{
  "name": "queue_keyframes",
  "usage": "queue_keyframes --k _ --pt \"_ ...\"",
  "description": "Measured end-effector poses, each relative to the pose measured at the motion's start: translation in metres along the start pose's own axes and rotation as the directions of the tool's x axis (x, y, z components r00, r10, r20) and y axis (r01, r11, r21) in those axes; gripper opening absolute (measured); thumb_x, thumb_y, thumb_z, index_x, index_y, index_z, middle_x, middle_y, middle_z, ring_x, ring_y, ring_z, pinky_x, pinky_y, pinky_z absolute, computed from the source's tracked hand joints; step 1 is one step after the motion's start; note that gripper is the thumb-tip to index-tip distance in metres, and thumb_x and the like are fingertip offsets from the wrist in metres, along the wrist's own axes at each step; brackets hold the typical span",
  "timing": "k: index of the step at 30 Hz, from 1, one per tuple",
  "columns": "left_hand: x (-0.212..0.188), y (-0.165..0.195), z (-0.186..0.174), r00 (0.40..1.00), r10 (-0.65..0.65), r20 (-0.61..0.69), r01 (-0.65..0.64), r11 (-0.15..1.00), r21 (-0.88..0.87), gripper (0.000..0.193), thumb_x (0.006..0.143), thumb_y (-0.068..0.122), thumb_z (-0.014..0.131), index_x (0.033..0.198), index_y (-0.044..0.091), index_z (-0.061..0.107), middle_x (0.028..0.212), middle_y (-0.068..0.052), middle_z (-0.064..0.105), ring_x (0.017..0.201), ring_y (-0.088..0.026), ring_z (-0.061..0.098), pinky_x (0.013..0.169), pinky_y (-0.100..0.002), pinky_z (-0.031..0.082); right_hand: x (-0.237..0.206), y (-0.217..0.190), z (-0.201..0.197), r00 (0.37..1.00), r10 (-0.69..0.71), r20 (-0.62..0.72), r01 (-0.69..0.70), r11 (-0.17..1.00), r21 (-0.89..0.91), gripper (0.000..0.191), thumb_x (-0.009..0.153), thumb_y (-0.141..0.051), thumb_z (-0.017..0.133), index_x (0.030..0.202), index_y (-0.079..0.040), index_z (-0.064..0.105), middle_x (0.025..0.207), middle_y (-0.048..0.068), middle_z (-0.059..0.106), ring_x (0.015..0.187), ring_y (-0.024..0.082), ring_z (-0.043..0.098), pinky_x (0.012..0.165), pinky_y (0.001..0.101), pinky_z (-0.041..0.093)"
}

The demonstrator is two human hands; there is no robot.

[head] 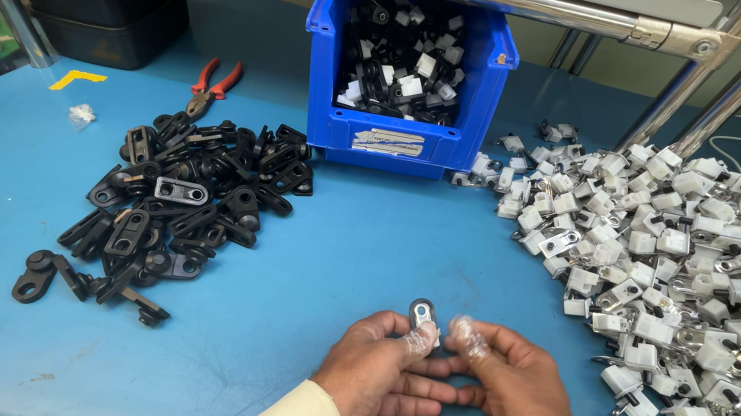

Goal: The person picks a black plastic bracket and a white plastic part from the workbench, presses the white part onto the bracket by hand, and drops the assembled piece into a blue bin, repeating this cycle with new parts. The person occasionally sets finished pieces aside before placing them in the bin.

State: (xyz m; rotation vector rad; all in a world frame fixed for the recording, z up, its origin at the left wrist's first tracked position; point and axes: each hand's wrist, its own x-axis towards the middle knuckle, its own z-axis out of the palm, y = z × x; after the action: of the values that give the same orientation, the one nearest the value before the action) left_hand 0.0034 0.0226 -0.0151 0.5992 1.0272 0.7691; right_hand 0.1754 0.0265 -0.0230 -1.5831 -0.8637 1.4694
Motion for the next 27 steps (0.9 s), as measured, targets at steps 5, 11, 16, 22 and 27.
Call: queue_keyframes --k 5,11,16,22,27 --pt "-0.001 0.000 0.005 0.999 0.043 -0.012 -0.043 0.999 0.011 0.023 0.098 0.021 0.057 0.114 0.005 0.052 0.108 -0.016 0.073 0.089 -0.027 0.078 0.078 -0.037 0.065 0.004 0.003 0.002 1.000 -0.003 -0.002 0.003 0.996 -0.086 0.020 0.092 -0.014 0.071 0.101 0.003 0.075 0.087 0.011 0.078 0.073 0.017 0.069 0.066 0.0313 0.055" --pt "0.003 -0.011 0.013 0.982 0.091 -0.168 -0.105 0.991 -0.079 0.021 0.098 0.017 0.058 0.112 0.002 0.051 0.099 -0.020 0.072 0.080 -0.026 0.074 0.078 -0.040 0.067 0.005 0.022 0.015 0.985 -0.158 -0.072 0.143 0.973 -0.179 0.022 0.095 -0.012 0.064 0.108 0.001 0.076 0.093 0.013 0.076 0.075 0.019 0.069 0.067 0.0332 0.057" --pt "0.010 -0.012 0.007 0.981 0.010 -0.192 -0.026 0.996 -0.083 0.020 0.100 0.020 0.053 0.112 0.004 0.058 0.098 -0.012 0.072 0.084 -0.023 0.075 0.079 -0.038 0.060 -0.012 0.053 0.001 0.429 -0.814 0.391 0.839 0.197 -0.508 0.033 0.091 0.000 0.064 0.123 -0.004 0.072 0.127 0.009 0.067 0.109 0.018 0.068 0.086 0.0296 0.056" --pt "0.013 -0.011 -0.007 0.997 -0.013 -0.072 0.004 0.993 -0.121 0.031 0.101 0.024 0.052 0.118 0.000 0.058 0.094 -0.010 0.068 0.086 -0.025 0.076 0.079 -0.038 0.064 -0.004 0.026 -0.024 0.975 -0.201 0.093 0.220 0.927 -0.304 0.031 0.092 -0.005 0.061 0.119 -0.011 0.074 0.109 0.017 0.082 0.091 0.018 0.076 0.069 0.0307 0.059" --pt "0.005 -0.005 -0.011 0.995 -0.002 0.099 -0.009 0.995 0.101 0.037 0.098 0.025 0.065 0.122 -0.002 0.059 0.093 -0.012 0.069 0.078 -0.022 0.075 0.070 -0.033 0.064 0.012 -0.008 -0.026 0.984 -0.099 0.148 0.124 0.977 -0.176 0.035 0.094 -0.014 0.066 0.128 -0.012 0.073 0.100 0.005 0.075 0.080 0.015 0.068 0.066 0.0298 0.055"
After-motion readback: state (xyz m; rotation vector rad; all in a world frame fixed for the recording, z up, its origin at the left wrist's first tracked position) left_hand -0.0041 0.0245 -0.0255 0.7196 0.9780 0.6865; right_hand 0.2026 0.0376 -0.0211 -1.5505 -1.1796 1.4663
